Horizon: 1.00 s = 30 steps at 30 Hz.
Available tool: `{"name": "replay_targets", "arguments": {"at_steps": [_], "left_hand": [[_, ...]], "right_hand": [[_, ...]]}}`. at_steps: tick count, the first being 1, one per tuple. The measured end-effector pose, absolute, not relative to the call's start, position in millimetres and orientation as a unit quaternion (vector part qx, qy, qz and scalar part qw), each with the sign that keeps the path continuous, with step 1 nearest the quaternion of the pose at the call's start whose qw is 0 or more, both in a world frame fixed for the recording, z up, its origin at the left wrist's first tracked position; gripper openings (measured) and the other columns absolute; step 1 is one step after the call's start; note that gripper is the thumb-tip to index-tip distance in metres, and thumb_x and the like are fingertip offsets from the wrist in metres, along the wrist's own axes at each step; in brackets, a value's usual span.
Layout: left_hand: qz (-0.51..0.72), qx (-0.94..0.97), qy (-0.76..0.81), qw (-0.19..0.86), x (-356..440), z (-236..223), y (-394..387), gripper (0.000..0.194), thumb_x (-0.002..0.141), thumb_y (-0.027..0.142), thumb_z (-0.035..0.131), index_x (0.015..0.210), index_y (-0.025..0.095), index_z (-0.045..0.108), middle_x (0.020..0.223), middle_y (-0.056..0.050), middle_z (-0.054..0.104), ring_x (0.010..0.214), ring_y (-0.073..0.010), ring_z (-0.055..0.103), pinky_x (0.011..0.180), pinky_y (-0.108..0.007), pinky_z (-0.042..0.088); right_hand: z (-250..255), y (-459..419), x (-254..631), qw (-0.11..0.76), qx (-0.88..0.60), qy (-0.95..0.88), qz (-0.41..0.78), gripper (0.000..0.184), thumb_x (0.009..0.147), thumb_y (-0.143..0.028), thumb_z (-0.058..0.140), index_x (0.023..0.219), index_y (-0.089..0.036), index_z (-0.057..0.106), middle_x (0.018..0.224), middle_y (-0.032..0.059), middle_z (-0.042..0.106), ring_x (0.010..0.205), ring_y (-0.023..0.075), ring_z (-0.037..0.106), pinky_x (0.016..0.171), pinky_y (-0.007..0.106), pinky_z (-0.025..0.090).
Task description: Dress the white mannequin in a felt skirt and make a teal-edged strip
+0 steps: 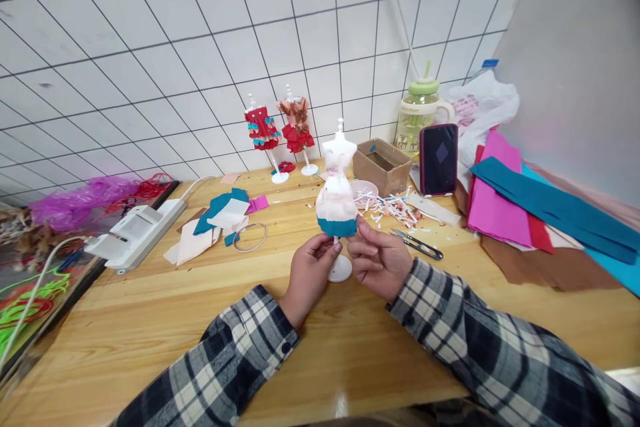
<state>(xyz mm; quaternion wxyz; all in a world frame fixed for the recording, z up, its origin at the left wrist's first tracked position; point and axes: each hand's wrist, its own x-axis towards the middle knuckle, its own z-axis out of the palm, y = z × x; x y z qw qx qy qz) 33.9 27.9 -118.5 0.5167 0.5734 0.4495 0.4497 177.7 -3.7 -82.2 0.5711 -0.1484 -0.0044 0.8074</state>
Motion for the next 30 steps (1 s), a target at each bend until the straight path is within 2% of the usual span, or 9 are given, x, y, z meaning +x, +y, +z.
{"name": "replay_targets", "arguments": {"at_steps": [2,6,8,13,17,21,26,30], "left_hand": [[0.448,0.568,0.452,0.521,35.1,-118.4,27.6,0.027,0.069,0.034,0.073,0.088,0.016,0.068,0.083,-0.004,0.072,0.074,-0.0167,0.063,0.070,-0.028,0.049],[0.443,0.573,0.450,0.522,36.9,-120.3,26.9,0.028,0.071,0.035,0.072,0.092,0.016,0.068,0.089,-0.006,0.072,0.080,-0.0180,0.065,0.074,-0.029,0.050],[0.439,0.583,0.442,0.521,37.6,-121.0,26.4,0.026,0.074,0.034,0.070,0.094,0.017,0.068,0.093,-0.006,0.072,0.085,-0.0187,0.065,0.079,-0.030,0.050],[0.432,0.581,0.430,0.539,39.7,-121.8,24.1,0.027,0.076,0.034,0.068,0.097,0.017,0.067,0.098,-0.006,0.072,0.090,-0.0188,0.065,0.082,-0.030,0.049],[0.427,0.572,0.421,0.560,41.1,-122.7,22.6,0.029,0.077,0.034,0.068,0.100,0.016,0.066,0.098,-0.007,0.071,0.090,-0.0186,0.064,0.082,-0.030,0.049],[0.423,0.575,0.418,0.562,41.3,-122.8,22.6,0.029,0.077,0.034,0.068,0.099,0.015,0.066,0.097,-0.007,0.071,0.090,-0.0181,0.063,0.082,-0.029,0.049],[0.421,0.571,0.410,0.573,41.0,-124.2,23.2,0.030,0.078,0.035,0.066,0.100,0.015,0.065,0.097,-0.008,0.070,0.090,-0.0183,0.063,0.082,-0.029,0.049],[0.420,0.575,0.403,0.574,40.2,-125.3,22.9,0.029,0.078,0.034,0.066,0.100,0.015,0.065,0.099,-0.008,0.070,0.092,-0.0187,0.063,0.085,-0.030,0.048]], "right_hand": [[-80.9,-4.2,176.7,0.578,-0.150,-0.007,0.802,0.024,0.075,-0.004,0.065,0.086,-0.022,0.054,0.053,-0.0119,0.038,0.036,0.0003,0.033,0.029,0.006,0.021],[-79.8,-3.0,175.2,0.600,-0.168,0.041,0.781,0.022,0.078,0.000,0.059,0.077,-0.021,0.051,0.049,-0.0128,0.033,0.034,-0.0004,0.031,0.029,0.002,0.025],[-79.5,-2.5,174.3,0.600,-0.171,0.049,0.780,0.023,0.079,0.001,0.058,0.075,-0.020,0.050,0.050,-0.0126,0.035,0.034,-0.0008,0.032,0.029,0.002,0.027],[-78.3,-2.6,171.0,0.631,-0.201,0.036,0.748,0.025,0.077,0.000,0.062,0.086,-0.022,0.053,0.056,-0.0124,0.044,0.035,-0.0013,0.038,0.031,0.003,0.033],[-76.4,-1.7,170.4,0.634,-0.209,0.063,0.742,0.022,0.080,-0.002,0.058,0.082,-0.022,0.050,0.056,-0.0115,0.043,0.036,-0.0003,0.040,0.032,0.005,0.036],[-76.7,-1.0,170.8,0.634,-0.227,0.061,0.736,0.023,0.081,-0.001,0.057,0.078,-0.022,0.047,0.056,-0.0112,0.041,0.035,0.0005,0.039,0.028,0.006,0.031],[-81.0,-0.7,169.8,0.641,-0.254,0.057,0.722,0.026,0.081,0.000,0.055,0.086,-0.024,0.049,0.057,-0.0109,0.040,0.036,0.0017,0.041,0.025,0.007,0.024],[-81.3,-1.3,170.1,0.638,-0.256,0.061,0.723,0.024,0.081,0.001,0.053,0.082,-0.023,0.047,0.057,-0.0109,0.038,0.035,0.0011,0.038,0.026,0.007,0.021]]}}
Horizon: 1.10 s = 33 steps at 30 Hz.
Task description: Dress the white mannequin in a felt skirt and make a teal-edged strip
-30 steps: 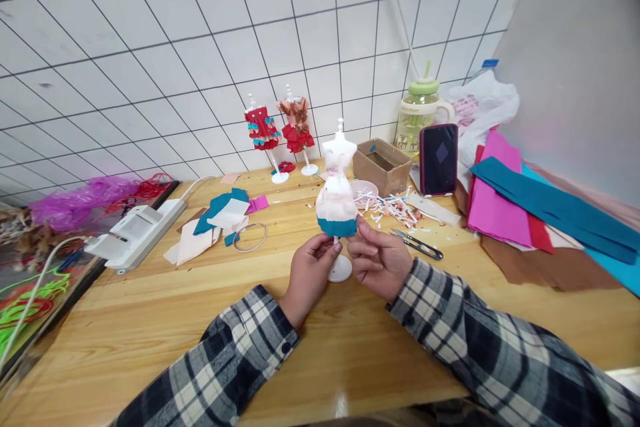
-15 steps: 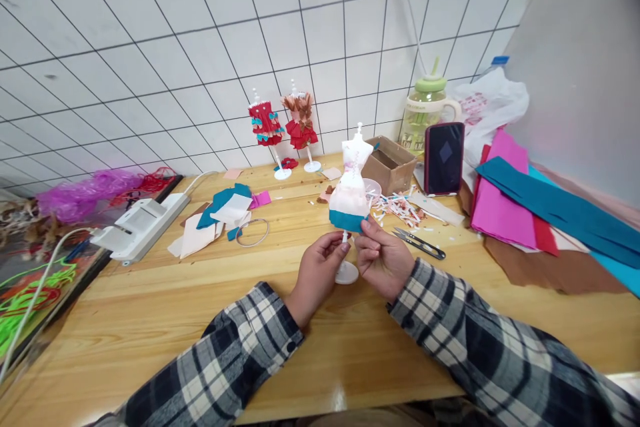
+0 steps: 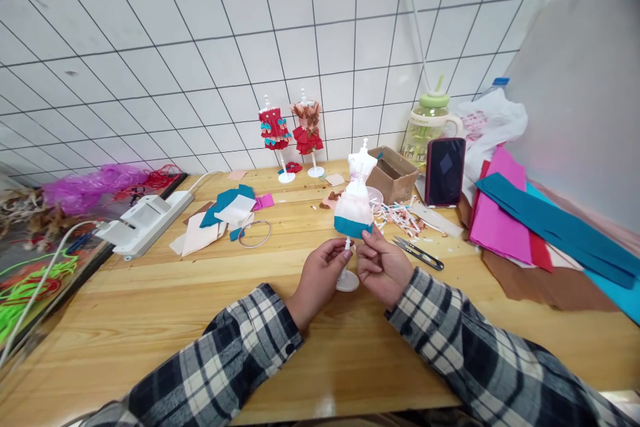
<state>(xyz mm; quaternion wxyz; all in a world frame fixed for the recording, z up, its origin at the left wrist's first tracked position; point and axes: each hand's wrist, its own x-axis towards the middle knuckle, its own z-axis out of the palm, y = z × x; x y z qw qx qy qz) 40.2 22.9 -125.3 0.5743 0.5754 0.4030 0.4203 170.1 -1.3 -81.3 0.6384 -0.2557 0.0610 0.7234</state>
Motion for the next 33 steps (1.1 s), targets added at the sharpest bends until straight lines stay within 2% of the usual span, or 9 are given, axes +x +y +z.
{"name": "replay_targets", "arguments": {"at_steps": [7,13,19,21,24,27,29,31,33], "left_hand": [[0.406,0.609,0.402,0.550,38,-127,22,0.026,0.081,0.034,0.063,0.100,0.015,0.065,0.100,-0.008,0.069,0.094,-0.0192,0.063,0.086,-0.030,0.048],[0.416,0.591,0.403,0.561,38,-126,22,0.029,0.080,0.035,0.064,0.101,0.015,0.064,0.102,-0.009,0.069,0.094,-0.0198,0.063,0.085,-0.030,0.048],[0.425,0.576,0.411,0.565,36,-119,21,0.028,0.080,0.036,0.064,0.100,0.015,0.065,0.102,-0.009,0.071,0.093,-0.0200,0.064,0.084,-0.030,0.049],[0.423,0.581,0.417,0.556,34,-117,21,0.029,0.080,0.036,0.063,0.100,0.015,0.066,0.102,-0.009,0.071,0.093,-0.0200,0.064,0.084,-0.030,0.049],[0.428,0.585,0.434,0.535,30,-113,26,0.032,0.081,0.038,0.062,0.104,0.015,0.066,0.103,-0.009,0.071,0.094,-0.0202,0.065,0.083,-0.030,0.049],[0.412,0.605,0.471,0.493,16,-103,41,0.035,0.081,0.040,0.060,0.104,0.014,0.066,0.102,-0.010,0.071,0.091,-0.0212,0.066,0.078,-0.029,0.050],[0.385,0.641,0.503,0.433,-2,-93,55,0.034,0.082,0.040,0.057,0.101,0.015,0.068,0.097,-0.009,0.072,0.088,-0.0220,0.066,0.077,-0.030,0.050],[0.355,0.686,0.529,0.353,-26,-83,70,0.033,0.082,0.039,0.054,0.100,0.016,0.070,0.092,-0.007,0.073,0.086,-0.0223,0.065,0.080,-0.032,0.048],[0.303,0.731,0.535,0.297,-51,-78,80,0.032,0.083,0.039,0.052,0.098,0.019,0.071,0.088,-0.005,0.073,0.086,-0.0224,0.064,0.083,-0.033,0.047]], "right_hand": [[-77,-3,170,0.616,-0.227,0.065,0.751,0.024,0.081,0.001,0.049,0.075,-0.021,0.041,0.055,-0.0103,0.035,0.037,0.0018,0.036,0.031,0.009,0.026],[-78,-5,169,0.616,-0.232,0.036,0.752,0.026,0.074,-0.001,0.059,0.077,-0.022,0.045,0.056,-0.0103,0.041,0.040,0.0025,0.042,0.033,0.009,0.032],[-78,-11,165,0.581,-0.244,-0.043,0.775,0.032,0.071,-0.007,0.068,0.094,-0.024,0.053,0.074,-0.0067,0.061,0.049,0.0028,0.053,0.036,0.007,0.038],[-79,-11,165,0.577,-0.265,-0.059,0.770,0.035,0.072,-0.010,0.068,0.101,-0.024,0.054,0.081,-0.0043,0.064,0.048,0.0028,0.052,0.035,0.008,0.038],[-82,-6,170,0.586,-0.288,-0.112,0.749,0.040,0.071,-0.016,0.068,0.108,-0.023,0.056,0.080,-0.0032,0.064,0.043,0.0031,0.045,0.033,0.012,0.036],[-92,3,181,0.596,-0.355,-0.202,0.691,0.040,0.072,-0.024,0.067,0.110,-0.023,0.056,0.078,-0.0044,0.060,0.043,0.0045,0.040,0.034,0.015,0.033],[-101,10,193,0.572,-0.447,-0.313,0.612,0.035,0.075,-0.029,0.064,0.109,-0.024,0.057,0.077,-0.0044,0.059,0.044,0.0058,0.039,0.037,0.018,0.034],[-109,16,205,0.492,-0.546,-0.499,0.460,0.029,0.077,-0.027,0.062,0.106,-0.023,0.061,0.076,-0.0030,0.060,0.051,0.0087,0.045,0.048,0.022,0.041],[-115,19,215,0.367,-0.576,-0.665,0.301,0.022,0.079,-0.024,0.059,0.099,-0.023,0.067,0.084,0.0009,0.063,0.073,0.0148,0.057,0.069,0.028,0.046]]}}
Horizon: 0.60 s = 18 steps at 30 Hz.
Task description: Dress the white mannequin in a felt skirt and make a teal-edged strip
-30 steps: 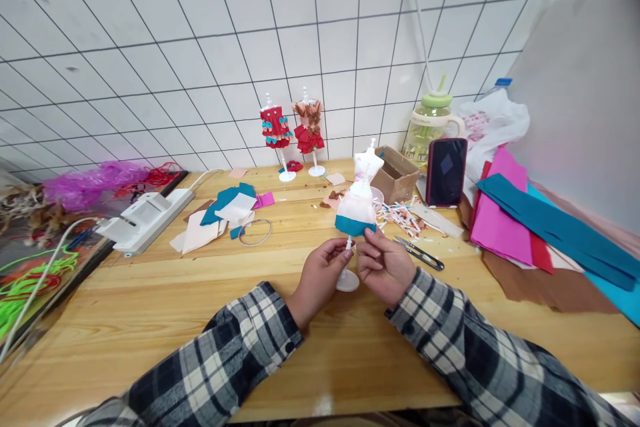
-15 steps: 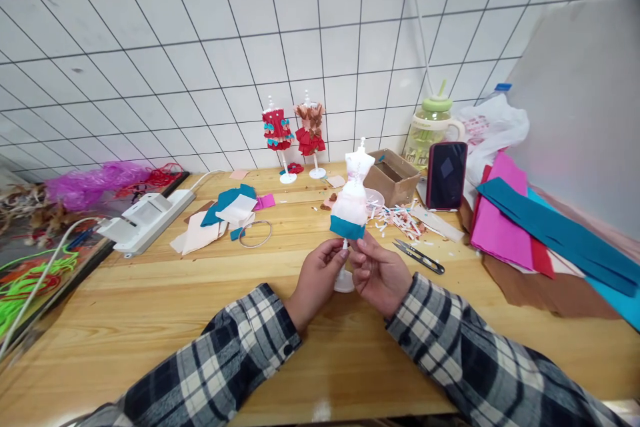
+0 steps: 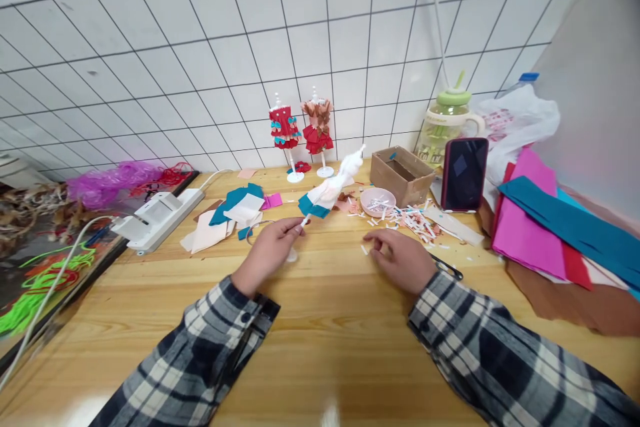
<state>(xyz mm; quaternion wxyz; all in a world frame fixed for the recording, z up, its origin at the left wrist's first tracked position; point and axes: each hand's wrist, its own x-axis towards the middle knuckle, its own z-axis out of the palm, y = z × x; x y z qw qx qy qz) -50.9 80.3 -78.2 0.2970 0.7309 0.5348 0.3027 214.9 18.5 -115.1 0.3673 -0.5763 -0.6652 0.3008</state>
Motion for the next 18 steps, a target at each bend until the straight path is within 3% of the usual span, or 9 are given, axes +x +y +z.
{"name": "replay_targets", "arguments": {"at_steps": [2,6,9,15,18], "left_hand": [[0.240,0.769,0.530,0.265,-70,-77,85,0.029,0.083,0.040,0.052,0.089,0.021,0.073,0.086,-0.004,0.072,0.086,-0.0228,0.064,0.082,-0.033,0.047],[0.178,0.754,0.549,0.314,-85,-78,81,0.034,0.077,0.045,0.060,0.099,0.021,0.070,0.080,-0.003,0.072,0.073,-0.0204,0.064,0.067,-0.030,0.048],[0.170,0.741,0.560,0.330,-85,-77,77,0.039,0.071,0.050,0.067,0.095,0.020,0.069,0.075,-0.003,0.070,0.066,-0.0187,0.063,0.058,-0.027,0.047],[0.130,0.762,0.554,0.309,-81,-80,75,0.031,0.072,0.049,0.064,0.083,0.021,0.072,0.074,-0.003,0.071,0.066,-0.0189,0.063,0.056,-0.026,0.044],[0.125,0.768,0.555,0.293,-79,-78,74,0.032,0.072,0.050,0.064,0.083,0.021,0.073,0.076,-0.004,0.072,0.069,-0.0202,0.064,0.060,-0.028,0.045]], "right_hand": [[-118,19,219,0.261,-0.571,-0.750,0.207,0.025,0.083,-0.022,0.053,0.102,-0.025,0.069,0.093,0.0038,0.065,0.089,0.0188,0.059,0.081,0.032,0.044],[-118,16,214,0.148,-0.563,-0.801,0.139,0.041,0.089,-0.020,0.044,0.125,-0.033,0.060,0.102,0.0061,0.063,0.090,0.0202,0.059,0.072,0.030,0.042],[-115,13,209,0.115,-0.584,-0.796,0.109,0.038,0.090,-0.020,0.043,0.117,-0.033,0.066,0.102,0.0069,0.063,0.087,0.0205,0.060,0.067,0.029,0.041],[-107,14,226,0.081,-0.641,-0.759,0.083,0.028,0.089,-0.028,0.045,0.094,-0.026,0.072,0.095,0.0065,0.069,0.089,0.0217,0.062,0.069,0.031,0.041],[-105,17,237,0.080,-0.688,-0.717,0.078,0.026,0.087,-0.031,0.047,0.098,-0.027,0.069,0.094,0.0034,0.073,0.085,0.0225,0.065,0.064,0.031,0.040]]}}
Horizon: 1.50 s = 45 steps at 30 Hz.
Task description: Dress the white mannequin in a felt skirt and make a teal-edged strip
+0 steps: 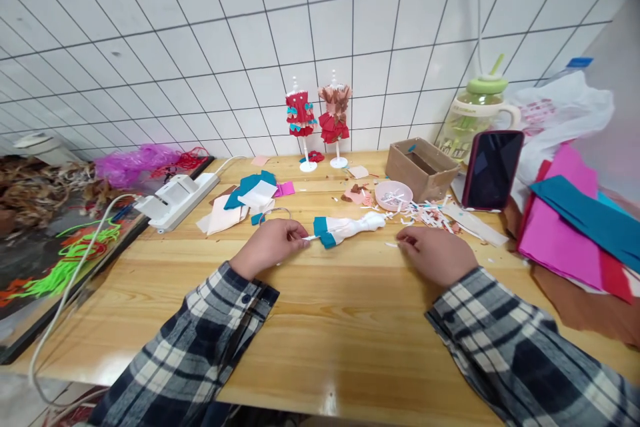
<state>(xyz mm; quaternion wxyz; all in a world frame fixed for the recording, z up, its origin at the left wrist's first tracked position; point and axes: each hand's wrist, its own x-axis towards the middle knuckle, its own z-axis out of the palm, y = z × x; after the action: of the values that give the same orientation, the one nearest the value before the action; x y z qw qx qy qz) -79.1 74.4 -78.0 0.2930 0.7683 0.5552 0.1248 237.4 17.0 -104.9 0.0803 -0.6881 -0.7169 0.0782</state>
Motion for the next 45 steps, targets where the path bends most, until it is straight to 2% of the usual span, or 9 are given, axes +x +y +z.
{"name": "replay_targets", "arguments": {"at_steps": [6,10,18,23,27,31,35,41,45], "left_hand": [[0.214,0.750,0.601,0.172,-119,-61,92,0.041,0.081,0.054,0.052,0.096,0.021,0.071,0.096,-0.006,0.073,0.083,-0.0229,0.063,0.073,-0.031,0.046],[0.114,0.796,0.594,-0.001,-157,-66,104,0.032,0.073,0.049,0.063,0.090,0.024,0.074,0.098,-0.009,0.070,0.099,-0.0304,0.057,0.089,-0.040,0.040],[-0.014,0.828,0.561,-0.005,-153,-85,107,0.023,0.082,0.033,0.049,0.081,0.022,0.068,0.093,-0.009,0.067,0.096,-0.0283,0.056,0.085,-0.039,0.039],[0.134,0.793,0.592,-0.042,-139,-64,96,0.026,0.090,0.032,0.039,0.095,0.018,0.061,0.090,-0.010,0.068,0.088,-0.0269,0.059,0.077,-0.036,0.042],[0.353,0.753,0.543,-0.115,-104,-53,60,0.019,0.091,0.030,0.042,0.088,0.020,0.058,0.089,-0.007,0.068,0.093,-0.0245,0.059,0.091,-0.039,0.040],[0.416,0.821,0.391,0.014,-48,-70,18,0.010,0.088,0.022,0.047,0.084,0.022,0.056,0.077,-0.003,0.067,0.082,-0.0196,0.060,0.090,-0.036,0.044],[0.373,0.856,0.341,0.113,-7,-93,-1,0.013,0.089,0.017,0.046,0.083,0.023,0.056,0.071,0.001,0.065,0.072,-0.0153,0.060,0.104,-0.038,0.038],[0.324,0.878,0.315,0.160,1,-102,3,0.016,0.090,0.020,0.047,0.101,0.022,0.058,0.084,-0.001,0.069,0.079,-0.0155,0.064,0.109,-0.041,0.035],[0.303,0.880,0.330,0.159,-6,-104,1,0.020,0.090,0.023,0.050,0.106,0.023,0.062,0.093,-0.006,0.071,0.088,-0.0196,0.066,0.086,-0.033,0.048]], "right_hand": [[-108,19,242,0.115,-0.696,-0.701,0.100,0.030,0.085,-0.034,0.047,0.109,-0.028,0.065,0.089,0.0008,0.074,0.081,0.0220,0.067,0.061,0.031,0.040],[-110,19,240,0.145,-0.675,-0.716,0.102,0.031,0.085,-0.031,0.048,0.111,-0.027,0.065,0.090,0.0010,0.073,0.083,0.0206,0.066,0.066,0.030,0.042],[-114,21,237,0.158,-0.650,-0.731,0.137,0.030,0.085,-0.028,0.050,0.111,-0.027,0.065,0.092,0.0005,0.072,0.087,0.0199,0.064,0.077,0.032,0.044],[-114,20,236,0.211,-0.631,-0.738,0.112,0.032,0.085,-0.028,0.049,0.113,-0.023,0.063,0.097,0.0036,0.070,0.093,0.0207,0.062,0.083,0.034,0.044],[-108,12,222,0.304,-0.599,-0.731,0.120,0.037,0.085,-0.029,0.051,0.120,-0.022,0.059,0.096,0.0050,0.070,0.086,0.0215,0.061,0.081,0.036,0.045],[-97,-12,189,0.482,-0.524,-0.653,0.261,0.050,0.085,-0.030,0.058,0.133,-0.028,0.046,0.102,0.0033,0.071,0.069,0.0163,0.057,0.067,0.031,0.048],[-91,-31,167,0.573,-0.451,-0.611,0.308,0.039,0.081,-0.027,0.064,0.120,-0.030,0.059,0.129,0.0047,0.059,0.086,0.0168,0.060,0.073,0.031,0.051],[-96,-25,172,0.553,-0.489,-0.617,0.272,0.027,0.080,-0.027,0.067,0.106,-0.030,0.066,0.102,0.0031,0.068,0.081,0.0175,0.059,0.068,0.032,0.050],[-95,-21,175,0.529,-0.491,-0.645,0.249,0.018,0.079,-0.030,0.069,0.097,-0.028,0.068,0.095,0.0023,0.071,0.073,0.0162,0.058,0.064,0.030,0.048]]}}
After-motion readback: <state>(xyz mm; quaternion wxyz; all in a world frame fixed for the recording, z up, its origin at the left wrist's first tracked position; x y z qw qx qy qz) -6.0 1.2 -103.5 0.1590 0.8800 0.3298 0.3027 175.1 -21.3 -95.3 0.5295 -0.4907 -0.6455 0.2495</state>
